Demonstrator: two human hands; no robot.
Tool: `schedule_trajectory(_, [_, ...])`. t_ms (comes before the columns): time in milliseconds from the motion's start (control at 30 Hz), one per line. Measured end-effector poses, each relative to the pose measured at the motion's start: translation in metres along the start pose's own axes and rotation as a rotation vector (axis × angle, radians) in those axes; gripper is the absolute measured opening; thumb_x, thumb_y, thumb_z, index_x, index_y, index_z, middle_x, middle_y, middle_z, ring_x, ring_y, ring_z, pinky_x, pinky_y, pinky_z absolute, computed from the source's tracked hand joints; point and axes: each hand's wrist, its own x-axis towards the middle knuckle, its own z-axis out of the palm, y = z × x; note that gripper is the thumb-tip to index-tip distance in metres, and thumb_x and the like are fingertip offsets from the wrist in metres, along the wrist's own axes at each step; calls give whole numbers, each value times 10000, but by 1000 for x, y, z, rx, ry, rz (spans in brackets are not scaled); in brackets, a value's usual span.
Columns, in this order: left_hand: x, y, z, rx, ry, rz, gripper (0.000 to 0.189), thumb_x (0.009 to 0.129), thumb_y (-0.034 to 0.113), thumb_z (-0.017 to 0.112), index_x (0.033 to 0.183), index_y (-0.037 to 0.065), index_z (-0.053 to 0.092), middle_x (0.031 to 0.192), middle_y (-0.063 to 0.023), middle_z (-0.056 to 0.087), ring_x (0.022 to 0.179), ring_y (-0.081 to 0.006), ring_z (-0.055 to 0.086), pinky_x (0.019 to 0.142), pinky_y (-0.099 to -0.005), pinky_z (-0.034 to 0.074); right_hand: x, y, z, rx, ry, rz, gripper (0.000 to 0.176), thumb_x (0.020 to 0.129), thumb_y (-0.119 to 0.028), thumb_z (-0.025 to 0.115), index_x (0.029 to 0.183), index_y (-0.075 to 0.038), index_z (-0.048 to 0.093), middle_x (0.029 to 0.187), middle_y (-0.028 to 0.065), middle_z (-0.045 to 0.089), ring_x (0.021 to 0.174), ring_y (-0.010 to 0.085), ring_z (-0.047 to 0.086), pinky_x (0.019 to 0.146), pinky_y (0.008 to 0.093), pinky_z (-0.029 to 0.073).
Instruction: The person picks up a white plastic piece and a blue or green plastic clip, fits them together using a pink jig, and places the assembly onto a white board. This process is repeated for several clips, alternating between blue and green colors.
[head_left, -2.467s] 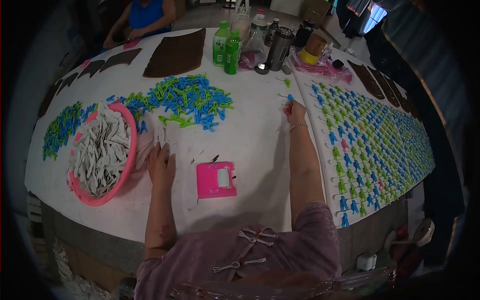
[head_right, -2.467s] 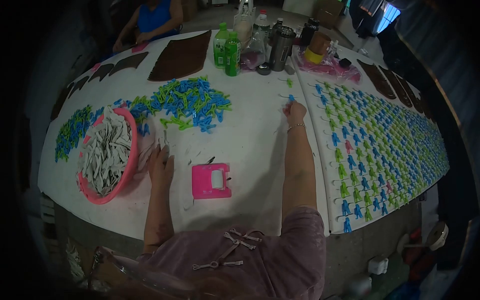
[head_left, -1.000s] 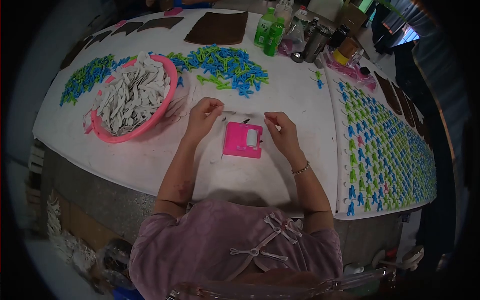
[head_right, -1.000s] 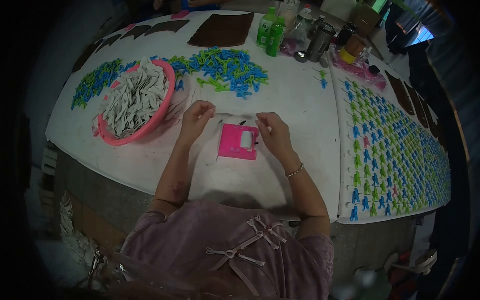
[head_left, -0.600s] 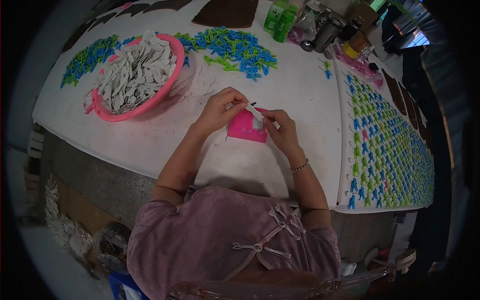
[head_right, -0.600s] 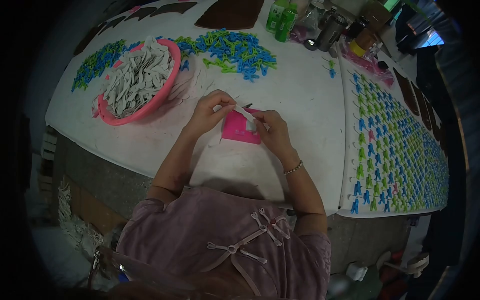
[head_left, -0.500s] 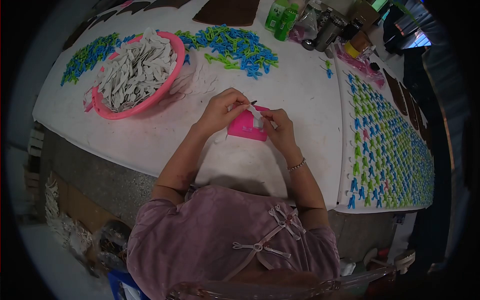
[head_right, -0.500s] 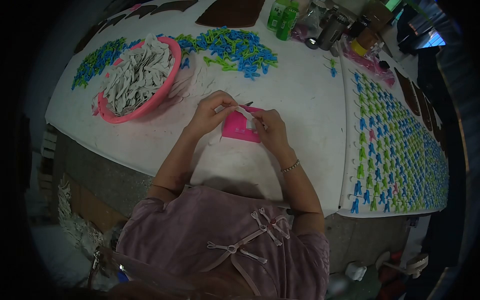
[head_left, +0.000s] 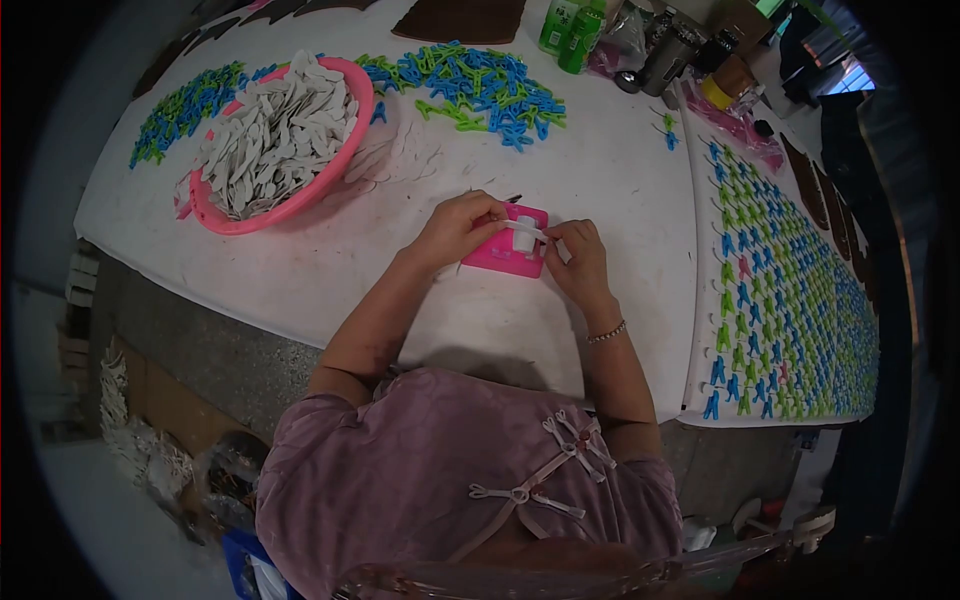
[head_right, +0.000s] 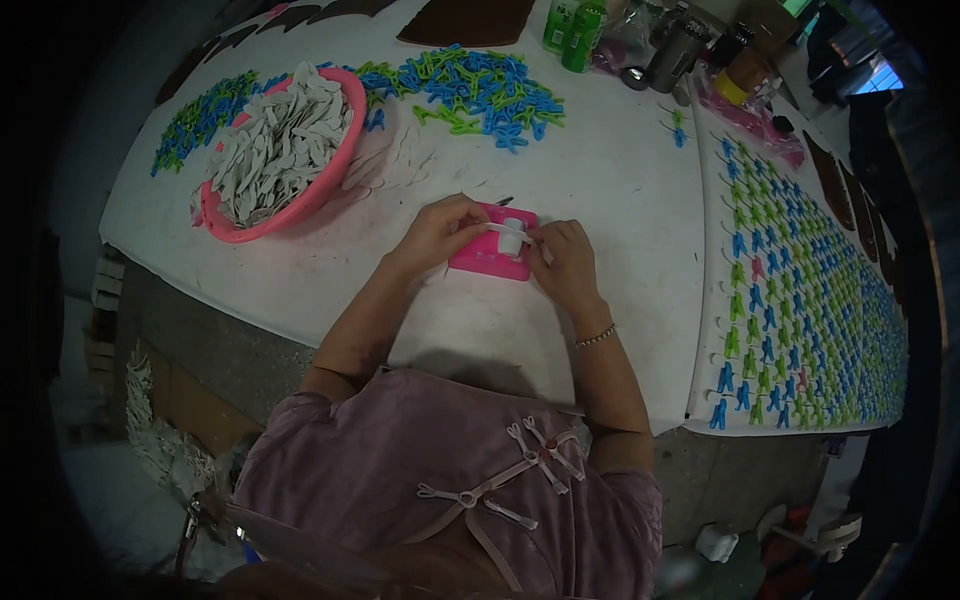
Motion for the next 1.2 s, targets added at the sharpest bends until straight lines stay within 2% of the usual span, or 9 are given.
schedule_trajectory(200, [5,-2,7,45,-16,34,104,789,108,673,849,58,605,806,-75,607,727,-252,584,655,-345,458,2,0,-7,-68,29,-9,179,726,27,620,892,-42,609,839,85,596,795,260,548,708,350,468])
schedule_trajectory(267, [8,-6,11,103,-15,149,94,781,128,674,831,87,606,807,-54,602,765,-253,576,703,-365,439,6,-3,-10,-41,54,3,204,730,38,613,917,-42,601,847,80,590,801,242,549,710,332,466])
schedule_trajectory(333, [10,-7,16,126,-10,147,87,778,133,674,823,98,608,811,-46,599,796,-248,572,729,-371,424,11,-6,-13,-16,79,15,229,733,49,605,942,-43,592,856,75,584,806,223,550,712,314,464])
schedule_trajectory(433, [14,-2,21,151,-28,124,80,771,146,678,807,116,613,819,-32,596,846,-239,564,768,-377,397,19,-11,-12,156,141,65,255,755,62,596,985,-45,577,850,40,571,832,161,547,742,278,451])
schedule_trajectory(600, [17,-1,27,161,-33,124,83,768,159,688,789,123,617,828,-22,600,856,-235,560,770,-370,383,25,-10,-1,692,52,251,359,780,70,593,1104,-61,515,918,12,533,845,98,513,798,235,428])
schedule_trajectory(800, [14,-1,24,-8,19,86,109,773,167,699,799,109,611,855,-19,608,882,-233,565,781,-372,389,13,0,20,703,-69,408,381,793,69,571,1140,-66,491,953,7,506,835,91,500,745,224,449])
schedule_trajectory(933, [16,12,14,-42,87,140,199,736,138,710,888,92,590,898,-44,609,890,-251,561,814,-369,404,14,-5,23,633,-79,424,360,784,61,577,1116,-62,508,952,8,512,836,90,499,715,237,458])
schedule_trajectory(1000, [18,25,6,-113,135,132,236,723,125,709,917,88,581,911,-52,609,890,-257,558,830,-367,406,15,-7,24,481,-83,288,326,782,48,586,1086,-50,523,942,21,525,836,105,511,714,249,461])
schedule_trajectory(1200, [14,19,-3,27,109,164,253,709,97,690,937,83,582,896,-51,617,866,-257,558,830,-370,415,12,-8,21,215,-86,192,307,758,21,603,1057,-25,548,944,87,561,825,185,551,737,307,473])
